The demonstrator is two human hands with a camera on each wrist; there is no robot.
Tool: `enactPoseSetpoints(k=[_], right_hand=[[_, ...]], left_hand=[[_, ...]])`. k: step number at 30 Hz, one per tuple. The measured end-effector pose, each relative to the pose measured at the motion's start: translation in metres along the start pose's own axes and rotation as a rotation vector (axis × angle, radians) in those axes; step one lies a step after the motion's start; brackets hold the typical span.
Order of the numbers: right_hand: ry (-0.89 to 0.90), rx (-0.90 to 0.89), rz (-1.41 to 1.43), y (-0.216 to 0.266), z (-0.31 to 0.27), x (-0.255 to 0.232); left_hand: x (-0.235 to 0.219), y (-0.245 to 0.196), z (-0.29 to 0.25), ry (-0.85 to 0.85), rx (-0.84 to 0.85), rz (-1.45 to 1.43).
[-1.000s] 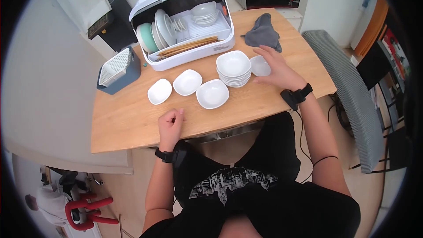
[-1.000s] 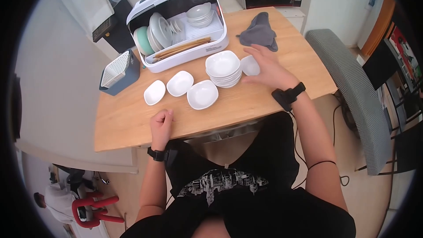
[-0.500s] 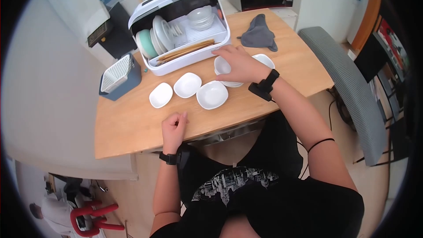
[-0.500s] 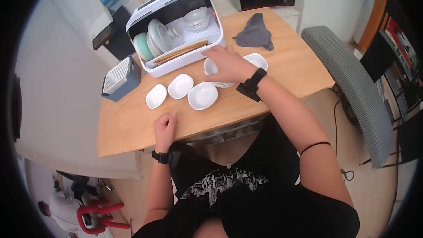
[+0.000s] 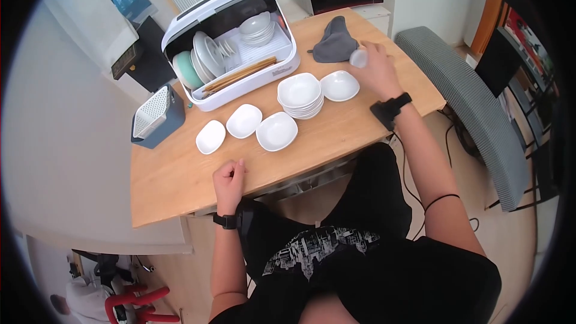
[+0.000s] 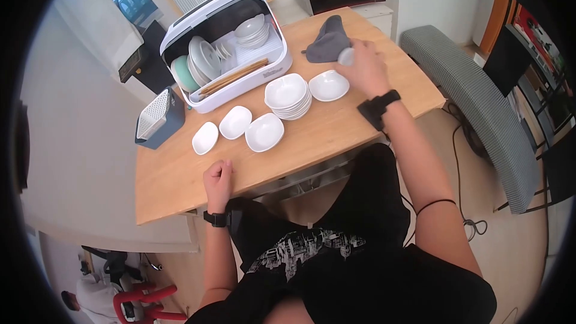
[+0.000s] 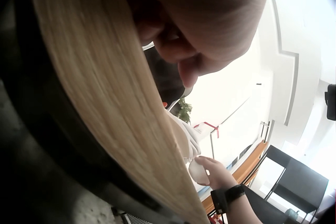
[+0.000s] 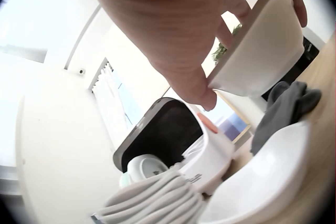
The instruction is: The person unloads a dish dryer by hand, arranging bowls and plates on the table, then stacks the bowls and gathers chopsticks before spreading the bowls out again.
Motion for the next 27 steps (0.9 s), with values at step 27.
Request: enactPoseSetpoints(k=[27], right_hand=[[-0.159,-0.014,-0.079,-0.033,-0.112,-0.026]], left_hand=[[0.127,-0.120,0.164,0.469,0.286,0.475]])
Point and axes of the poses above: each hand's wrist, its own z-axis towards the middle knuckle, its own x-axis out of the palm, y = z × x, the point moved 3 cm from there along z, towards the middle knuckle, and after that the axes turned 1 degree about y, right-handed, at the moved point
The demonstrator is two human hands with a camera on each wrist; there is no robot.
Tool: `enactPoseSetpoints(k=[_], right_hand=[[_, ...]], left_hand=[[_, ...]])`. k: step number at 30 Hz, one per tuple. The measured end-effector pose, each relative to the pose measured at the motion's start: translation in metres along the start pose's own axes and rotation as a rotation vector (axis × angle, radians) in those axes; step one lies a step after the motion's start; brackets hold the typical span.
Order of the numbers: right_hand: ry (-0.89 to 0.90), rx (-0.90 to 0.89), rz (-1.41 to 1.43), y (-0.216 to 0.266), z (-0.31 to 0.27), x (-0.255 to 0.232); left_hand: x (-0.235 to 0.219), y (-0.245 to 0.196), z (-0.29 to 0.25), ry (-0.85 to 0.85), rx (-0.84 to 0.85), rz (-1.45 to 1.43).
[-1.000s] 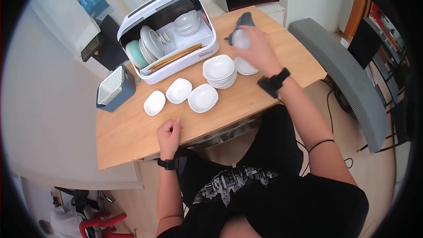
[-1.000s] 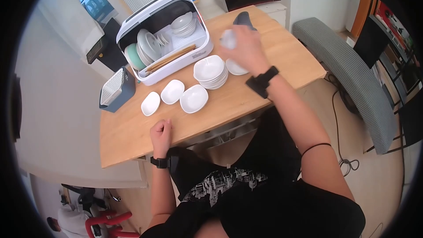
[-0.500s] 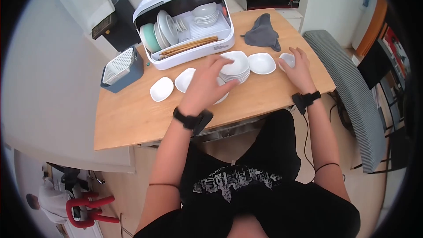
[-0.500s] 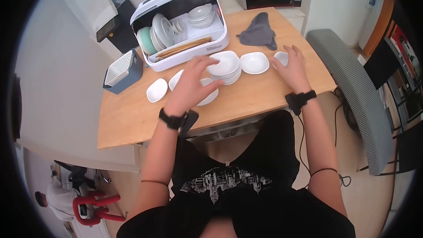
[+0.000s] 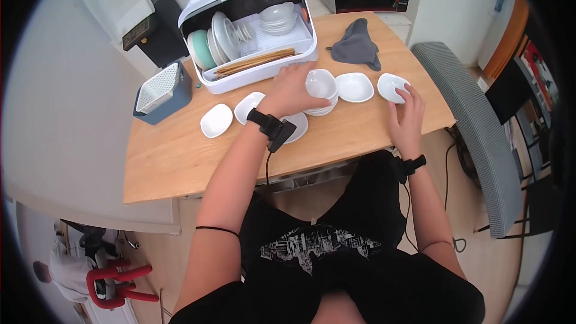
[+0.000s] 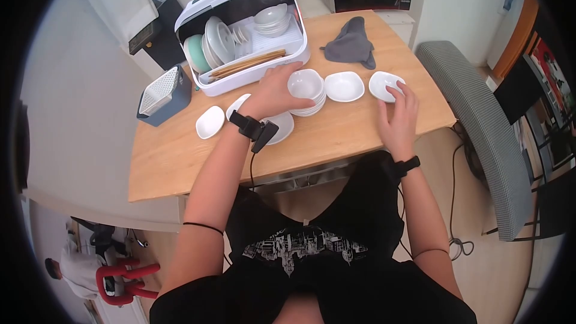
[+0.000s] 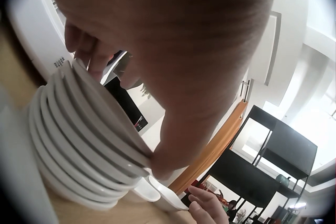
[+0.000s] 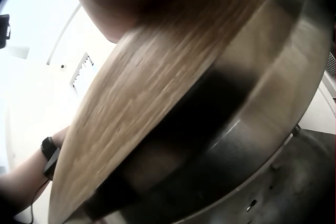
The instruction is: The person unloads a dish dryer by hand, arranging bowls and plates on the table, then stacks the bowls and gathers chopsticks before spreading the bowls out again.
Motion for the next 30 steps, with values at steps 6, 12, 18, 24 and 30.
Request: enactPoseSetpoints(k=[6,12,18,24,30], right_hand=[[0.006,-0.002,-0.029,0.003,-0.002,-0.001],[0.044,-0.084,-0.040,0.013,0.001,0.004],[0.191,-0.197,0.085,0.082,0.039,0.022],[0.448,-0.251,0.175,0.132,0.062,0.086],[0.653,-0.113,-0.043,0.159,0.069,0.110]], left_hand=[[0.013,-0.007,-0.004,-0.116,0.032,0.099],[-0.015,0.006,-0.023,-0.288,0.034,-0.067],[-0.069,0.048,-0.138,-0.374,-0.050,-0.132],[-0.044,0.073,-0.234,-0.320,-0.259,0.058],[-0.021,0.082,-0.245,-0.317,-0.255,0.089]])
Point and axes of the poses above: each hand's wrist, its own z-axis towards the middle knuckle, its own x-axis out of the palm, y = z × x, the point moved 3 cm from there along z, towards the middle knuckle, and after that the axes turned 1 degree about y, right-handed, at the moved point
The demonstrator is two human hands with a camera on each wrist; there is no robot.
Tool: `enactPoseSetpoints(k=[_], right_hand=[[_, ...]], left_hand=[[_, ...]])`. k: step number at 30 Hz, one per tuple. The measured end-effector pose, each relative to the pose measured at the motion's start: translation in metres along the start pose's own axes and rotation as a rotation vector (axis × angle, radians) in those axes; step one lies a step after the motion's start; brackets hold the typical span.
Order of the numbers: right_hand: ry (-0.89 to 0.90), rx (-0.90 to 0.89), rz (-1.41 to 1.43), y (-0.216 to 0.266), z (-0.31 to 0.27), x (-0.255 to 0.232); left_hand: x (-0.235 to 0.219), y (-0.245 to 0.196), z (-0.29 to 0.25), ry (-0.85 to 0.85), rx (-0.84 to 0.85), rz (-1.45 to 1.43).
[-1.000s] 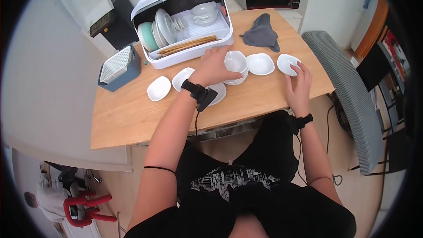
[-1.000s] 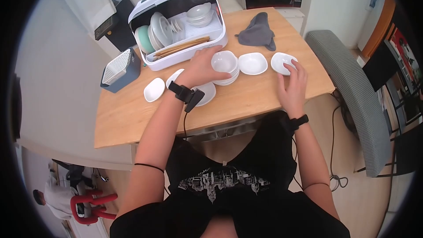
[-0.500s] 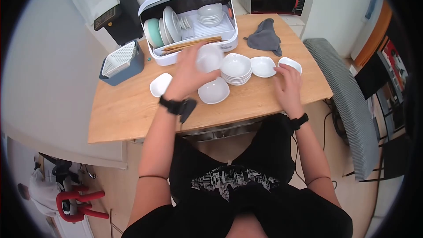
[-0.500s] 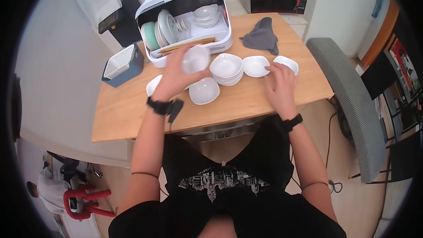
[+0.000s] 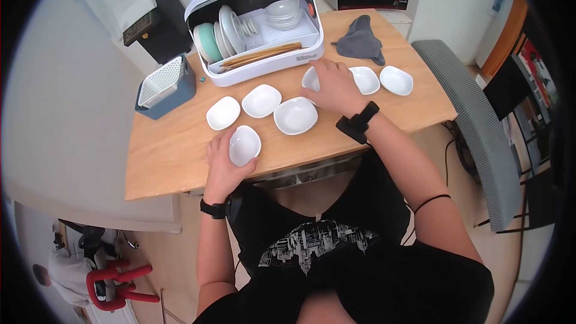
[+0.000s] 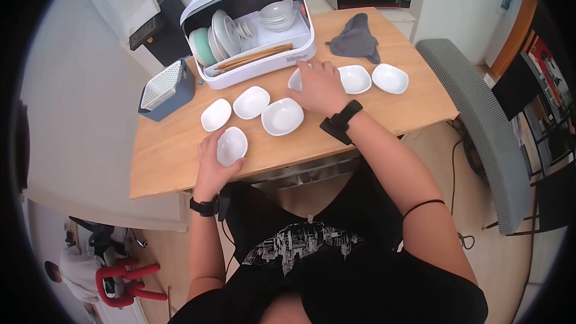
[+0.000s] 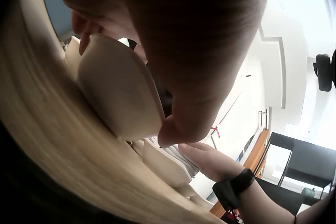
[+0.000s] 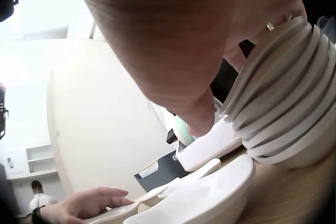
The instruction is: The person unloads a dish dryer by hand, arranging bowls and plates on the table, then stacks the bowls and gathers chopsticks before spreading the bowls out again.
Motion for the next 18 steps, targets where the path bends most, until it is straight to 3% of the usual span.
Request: enactPoseSetpoints(k=[3,9,12,14,17,18], right_hand=[[-0.033,0.070,0.004,-0.002,0.003,0.006],[-0.027,0.114,-0.060,0.007,0.004,-0.002],[-0.121,0.076,-0.038,0.001,0.005,-0.005],[-0.311,-0.015,0.023,-0.007,0.004,-0.012],[-0.418,-0.133,0.107,-0.030,-0.017,-0.040],[-0.364,-0.097,0.118,-0.037,-0.031,-0.052]], left_hand=[[0.005,-0.003,0.005,0.003,-0.035,-0.042],[0.027,0.005,0.014,-0.165,0.090,-0.042],[0.029,0.008,0.012,-0.257,0.051,-0.138],[0.027,0.007,0.010,-0.293,0.053,-0.222],[0.026,0.016,0.006,-0.265,0.029,-0.217],[0.024,0.016,0.006,-0.264,0.027,-0.213]])
Point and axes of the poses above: each hand's wrist, its own z-axis towards the middle knuckle, its own x-axis out of the palm, y = z × x, the point moved 3 cm from there along z, towards the middle knuckle, and after that the axes turned 1 degree about y, right-handed, at the moved point
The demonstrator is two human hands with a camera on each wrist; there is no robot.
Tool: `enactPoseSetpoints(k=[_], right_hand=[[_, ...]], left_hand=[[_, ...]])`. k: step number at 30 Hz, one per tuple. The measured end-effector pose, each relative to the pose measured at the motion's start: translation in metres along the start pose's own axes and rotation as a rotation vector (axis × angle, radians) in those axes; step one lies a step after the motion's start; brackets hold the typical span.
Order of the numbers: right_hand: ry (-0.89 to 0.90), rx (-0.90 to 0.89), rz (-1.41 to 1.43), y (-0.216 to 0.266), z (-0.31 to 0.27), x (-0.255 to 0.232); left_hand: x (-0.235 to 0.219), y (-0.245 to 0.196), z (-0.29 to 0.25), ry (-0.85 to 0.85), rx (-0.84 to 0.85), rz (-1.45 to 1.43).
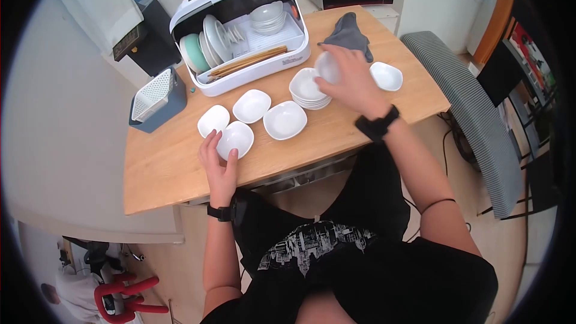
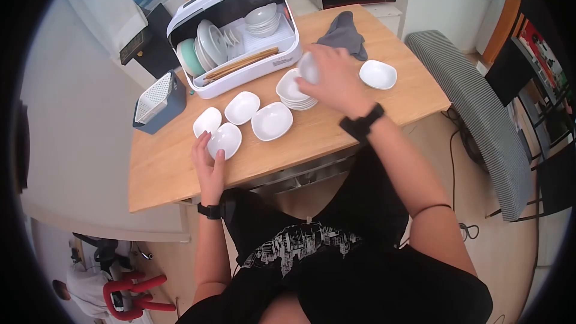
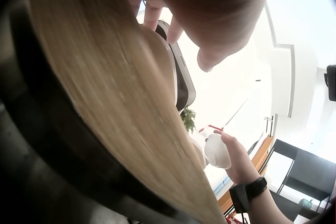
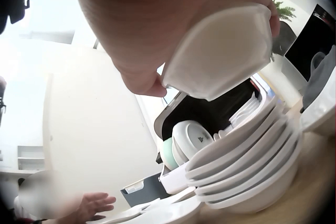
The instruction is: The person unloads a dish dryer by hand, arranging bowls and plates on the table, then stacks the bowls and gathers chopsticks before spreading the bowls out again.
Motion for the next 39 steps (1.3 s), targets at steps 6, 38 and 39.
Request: enactPoseSetpoints(k=[6,38,39], right_hand=[[0.151,0.028,-0.087,-0.057,-0.075,-0.066],[0.255,-0.028,-0.237,-0.043,-0.074,-0.031],[0.251,-0.028,-0.237,-0.039,-0.073,-0.033]], left_hand=[[0.003,0.005,0.006,-0.017,-0.095,-0.156],[0.090,-0.129,0.136,0.579,0.159,-0.116],[0.102,-0.134,0.143,0.578,0.163,-0.115]])
Point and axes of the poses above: each hand's wrist, its own z-axis towards the middle knuckle, its own x-axis out of the palm, y = z × x, the point moved 3 cm from there along z, towards the middle knuckle, and after that the axes turned 1 degree about y, right-handed, at the moved point
